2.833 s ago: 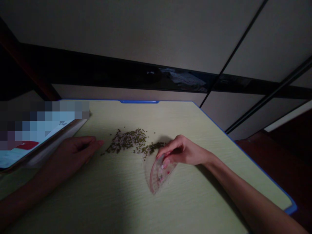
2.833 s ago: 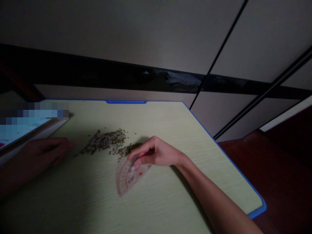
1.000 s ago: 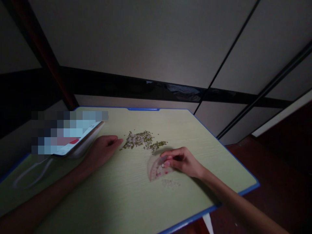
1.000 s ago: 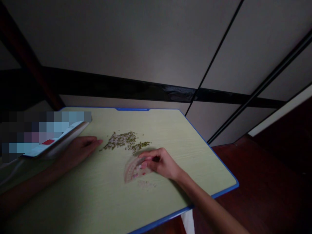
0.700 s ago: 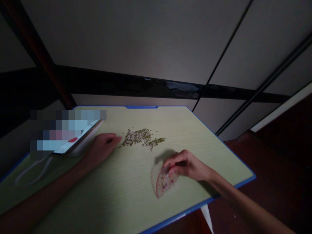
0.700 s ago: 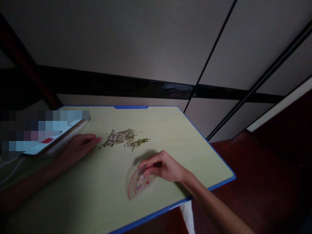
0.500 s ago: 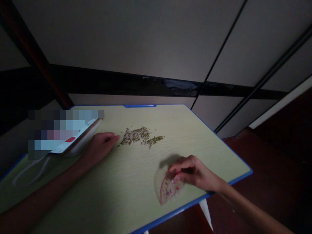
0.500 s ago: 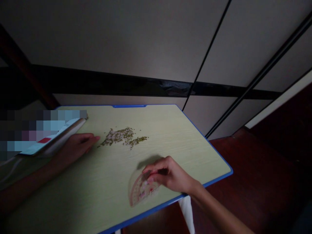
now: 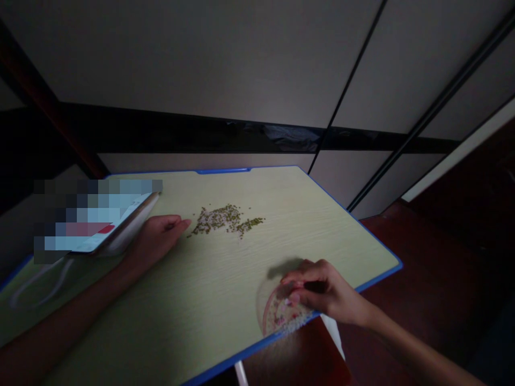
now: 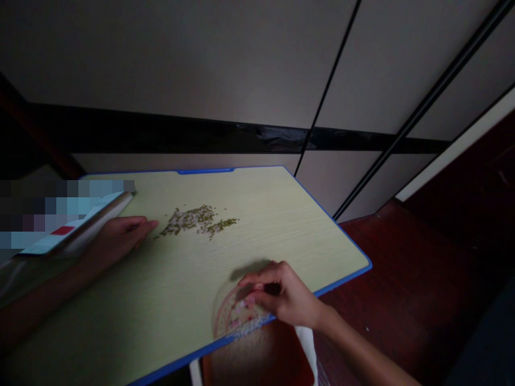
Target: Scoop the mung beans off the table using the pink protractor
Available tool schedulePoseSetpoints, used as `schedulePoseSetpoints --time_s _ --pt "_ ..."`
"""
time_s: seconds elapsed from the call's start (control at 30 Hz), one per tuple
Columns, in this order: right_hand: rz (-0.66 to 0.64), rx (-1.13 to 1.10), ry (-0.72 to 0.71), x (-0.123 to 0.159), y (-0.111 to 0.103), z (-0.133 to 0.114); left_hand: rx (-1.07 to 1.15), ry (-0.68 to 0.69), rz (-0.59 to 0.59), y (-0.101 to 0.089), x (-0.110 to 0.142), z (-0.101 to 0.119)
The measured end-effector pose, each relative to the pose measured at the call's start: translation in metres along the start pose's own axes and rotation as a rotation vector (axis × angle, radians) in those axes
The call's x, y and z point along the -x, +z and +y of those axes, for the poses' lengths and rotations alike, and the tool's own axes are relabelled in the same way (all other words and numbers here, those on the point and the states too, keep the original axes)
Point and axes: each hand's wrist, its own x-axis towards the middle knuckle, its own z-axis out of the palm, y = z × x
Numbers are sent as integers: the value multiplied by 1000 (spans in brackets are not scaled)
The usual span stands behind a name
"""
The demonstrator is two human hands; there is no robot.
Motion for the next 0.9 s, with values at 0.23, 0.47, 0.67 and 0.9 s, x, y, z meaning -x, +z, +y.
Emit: schedulePoseSetpoints --time_s 0.23,0.47,0.67,0.9 --pt "20 -118 48 -1 0 0 -4 0 -1 -1 -1 -2" --pt "-1 -181 72 2 -3 2 -3 4 -10 0 -2 -1" --pt "113 -191 176 4 -12 12 -13 -2 -14 -2 -1 1" --pt "113 -90 188 15 -19 10 -11 6 -4 -1 0 3"
